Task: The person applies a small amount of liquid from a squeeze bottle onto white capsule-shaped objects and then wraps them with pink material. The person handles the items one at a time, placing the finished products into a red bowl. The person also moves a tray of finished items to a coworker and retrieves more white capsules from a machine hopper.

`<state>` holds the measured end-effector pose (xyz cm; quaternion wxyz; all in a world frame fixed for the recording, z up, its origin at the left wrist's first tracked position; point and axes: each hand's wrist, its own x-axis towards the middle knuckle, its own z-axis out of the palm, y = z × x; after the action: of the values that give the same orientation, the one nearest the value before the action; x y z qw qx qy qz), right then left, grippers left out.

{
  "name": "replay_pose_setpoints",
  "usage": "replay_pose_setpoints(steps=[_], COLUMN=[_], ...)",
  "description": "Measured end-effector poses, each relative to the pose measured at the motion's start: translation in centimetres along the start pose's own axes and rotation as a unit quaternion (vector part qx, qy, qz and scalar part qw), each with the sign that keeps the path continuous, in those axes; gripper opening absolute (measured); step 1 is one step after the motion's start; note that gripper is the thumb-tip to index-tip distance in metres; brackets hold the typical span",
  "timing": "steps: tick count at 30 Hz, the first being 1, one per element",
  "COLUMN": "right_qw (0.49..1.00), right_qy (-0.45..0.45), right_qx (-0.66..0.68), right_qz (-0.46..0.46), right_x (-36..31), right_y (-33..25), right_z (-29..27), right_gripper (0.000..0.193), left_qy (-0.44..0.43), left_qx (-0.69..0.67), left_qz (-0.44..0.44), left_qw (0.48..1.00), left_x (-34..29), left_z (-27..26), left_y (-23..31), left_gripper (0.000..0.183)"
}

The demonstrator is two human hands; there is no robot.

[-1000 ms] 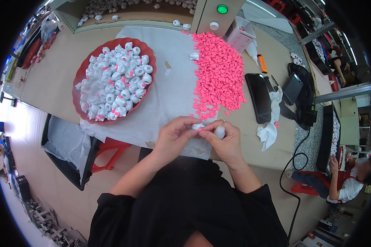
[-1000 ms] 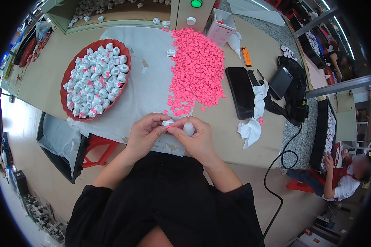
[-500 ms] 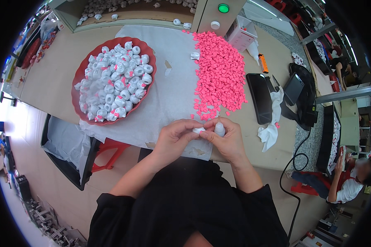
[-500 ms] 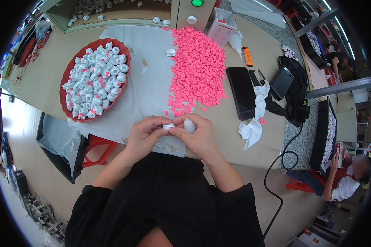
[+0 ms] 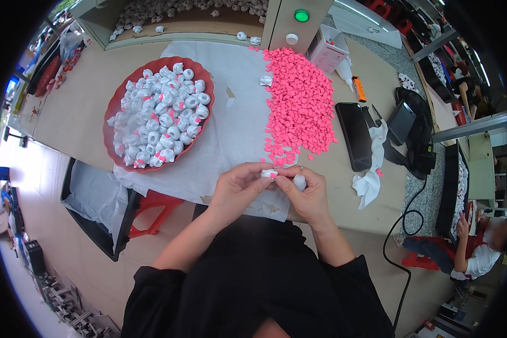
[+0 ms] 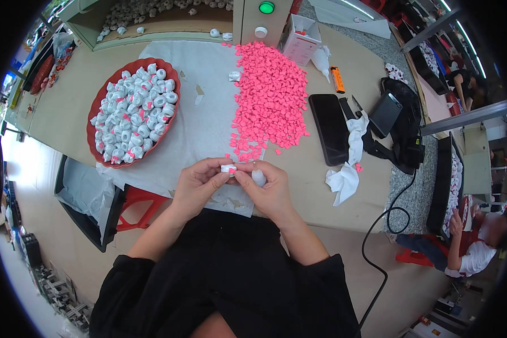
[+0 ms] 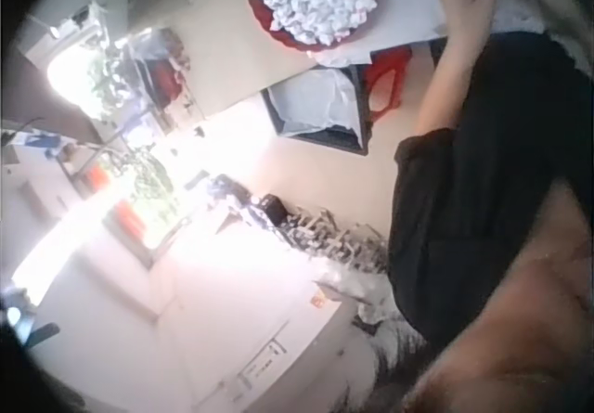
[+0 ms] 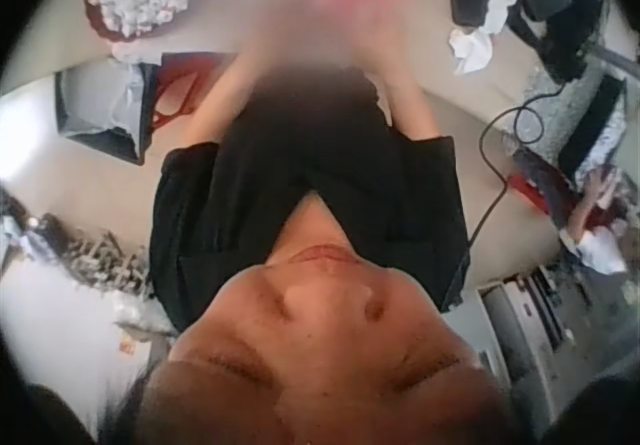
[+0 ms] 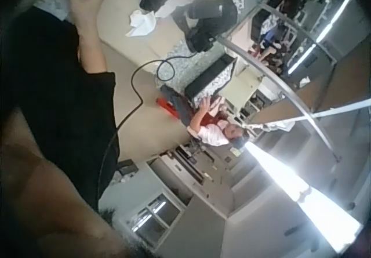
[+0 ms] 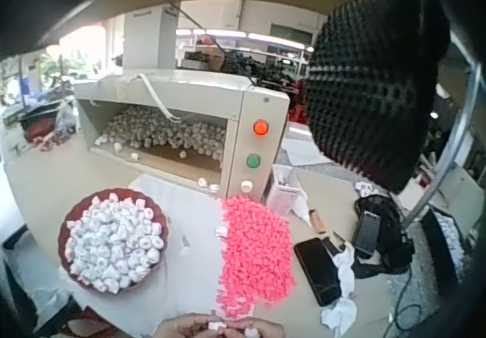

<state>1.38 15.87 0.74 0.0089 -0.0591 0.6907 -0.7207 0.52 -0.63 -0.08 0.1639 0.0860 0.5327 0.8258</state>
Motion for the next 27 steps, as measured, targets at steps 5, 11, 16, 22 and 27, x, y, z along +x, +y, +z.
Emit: replay_pose_setpoints(steps=[5, 11, 16, 22, 27], right_qw=[1.0, 0.992, 0.987, 0.985, 0.995], right_qy=[0.014, 0.011, 0.021, 0.018, 0.024], right_qx=[-0.026, -0.089, -0.107, -0.125, -0.049], right_qz=[0.002, -0.088, -0.114, -0.121, -0.086], right_x=[-0.1, -0.2, -0.3, -0.4, -0.4], right_y=[-0.2, 0.3, 0.6, 0.9, 0.9], right_z=[0.4, 0.5, 0.5, 0.5, 0.5], right_gripper=[0.014, 0.016, 0.017, 0.018, 0.019], left_qy=[0.002, 0.039, 0.045, 0.05, 0.034], left_qx=[0.016, 0.016, 0.013, 0.009, 0.059], left_qz=[0.019, -0.013, -0.012, -0.011, 0.04], left_qw=[1.0, 0.999, 0.999, 0.999, 0.997], left_x=[0.1, 0.0, 0.1, 0.0, 0.0], left_z=[0.2, 0.4, 0.7, 0.5, 0.8], left_y=[0.2, -0.1, -0.1, -0.4, 0.0], left_gripper=[0.025, 0.022, 0.024, 0.024, 0.024])
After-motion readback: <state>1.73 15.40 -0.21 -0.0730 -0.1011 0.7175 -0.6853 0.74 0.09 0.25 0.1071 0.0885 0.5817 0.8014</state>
